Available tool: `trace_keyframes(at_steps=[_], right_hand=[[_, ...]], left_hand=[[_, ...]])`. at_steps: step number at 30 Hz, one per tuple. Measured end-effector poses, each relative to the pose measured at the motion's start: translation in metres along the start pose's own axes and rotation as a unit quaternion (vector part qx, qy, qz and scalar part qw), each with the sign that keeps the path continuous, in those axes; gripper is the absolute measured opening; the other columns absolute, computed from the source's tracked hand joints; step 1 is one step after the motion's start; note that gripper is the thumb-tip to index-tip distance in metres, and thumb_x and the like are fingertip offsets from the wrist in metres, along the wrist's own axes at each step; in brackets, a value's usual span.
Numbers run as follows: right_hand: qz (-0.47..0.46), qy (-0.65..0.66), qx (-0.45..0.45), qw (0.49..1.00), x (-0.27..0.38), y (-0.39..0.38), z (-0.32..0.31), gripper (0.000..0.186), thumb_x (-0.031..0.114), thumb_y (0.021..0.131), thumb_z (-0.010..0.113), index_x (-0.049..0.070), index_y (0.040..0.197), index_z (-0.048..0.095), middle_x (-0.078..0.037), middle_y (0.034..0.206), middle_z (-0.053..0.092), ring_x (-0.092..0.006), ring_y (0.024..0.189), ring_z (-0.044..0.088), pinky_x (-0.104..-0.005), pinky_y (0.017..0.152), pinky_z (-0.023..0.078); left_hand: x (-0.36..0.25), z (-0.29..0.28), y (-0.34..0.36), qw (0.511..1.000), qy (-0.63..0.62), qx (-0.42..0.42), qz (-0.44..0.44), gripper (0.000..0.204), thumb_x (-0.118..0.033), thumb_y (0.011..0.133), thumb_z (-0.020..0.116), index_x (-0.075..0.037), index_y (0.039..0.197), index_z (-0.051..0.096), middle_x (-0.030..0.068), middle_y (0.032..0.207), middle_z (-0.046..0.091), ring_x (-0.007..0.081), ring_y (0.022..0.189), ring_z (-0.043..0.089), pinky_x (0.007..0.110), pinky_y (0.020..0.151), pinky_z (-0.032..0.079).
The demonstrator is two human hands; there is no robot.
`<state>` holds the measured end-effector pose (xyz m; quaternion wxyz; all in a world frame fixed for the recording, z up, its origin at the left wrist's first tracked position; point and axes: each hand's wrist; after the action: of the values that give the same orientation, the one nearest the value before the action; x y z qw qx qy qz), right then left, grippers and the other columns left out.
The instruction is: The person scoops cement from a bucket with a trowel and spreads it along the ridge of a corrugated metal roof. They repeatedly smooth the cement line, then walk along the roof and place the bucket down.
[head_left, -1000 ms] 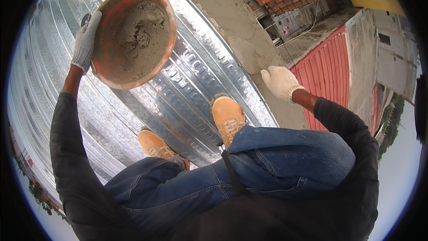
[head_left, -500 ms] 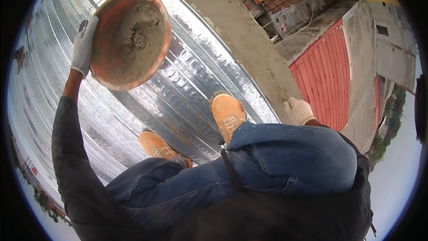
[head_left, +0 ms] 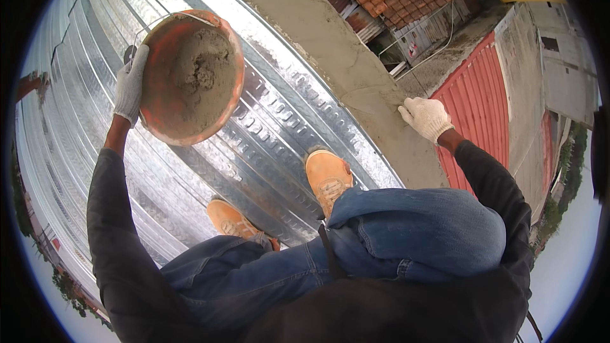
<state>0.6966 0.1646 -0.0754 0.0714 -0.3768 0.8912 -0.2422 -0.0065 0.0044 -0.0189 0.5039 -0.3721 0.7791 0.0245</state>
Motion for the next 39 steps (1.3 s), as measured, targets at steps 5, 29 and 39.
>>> trace_keyframes(at_steps=[5,29,39], right_hand=[[-0.078,-0.044,-0.017,0.996,-0.003,0.094,-0.046,0.044,0.043,0.113,0.057,0.006,0.096,0.074,-0.017,0.088,0.076,-0.0406,0.087,0.077,-0.0538,0.079,0.062],[-0.125,-0.092,-0.055,0.986,0.074,0.399,-0.182,0.051,0.047,0.112,0.058,0.003,0.112,0.083,-0.023,0.106,0.081,-0.0423,0.099,0.079,-0.0534,0.092,0.062],[-0.092,0.042,0.034,0.994,0.082,0.310,-0.158,0.055,0.042,0.108,0.055,-0.008,0.110,0.081,-0.031,0.105,0.080,-0.0480,0.104,0.078,-0.0548,0.095,0.060]], left_hand=[[0.005,-0.003,0.001,1.000,0.025,-0.006,0.011,0.080,-0.066,0.109,0.070,0.010,0.133,0.078,0.0110,0.116,0.080,0.0162,0.104,0.074,0.031,0.096,0.058],[-0.001,0.002,-0.008,0.999,-0.039,0.004,-0.004,0.062,-0.053,0.114,0.069,0.004,0.138,0.077,0.0083,0.121,0.081,0.0134,0.107,0.074,0.031,0.097,0.059],[-0.002,0.001,-0.008,0.999,-0.052,0.012,0.006,0.060,-0.051,0.115,0.068,0.004,0.139,0.077,0.0082,0.121,0.080,0.0135,0.108,0.074,0.031,0.098,0.059]])
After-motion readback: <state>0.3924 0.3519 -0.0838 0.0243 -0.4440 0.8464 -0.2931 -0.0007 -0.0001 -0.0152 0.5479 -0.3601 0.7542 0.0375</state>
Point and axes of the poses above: each hand's wrist, its own y-axis towards the middle knuckle, its own z-axis out of the palm, x = y × z
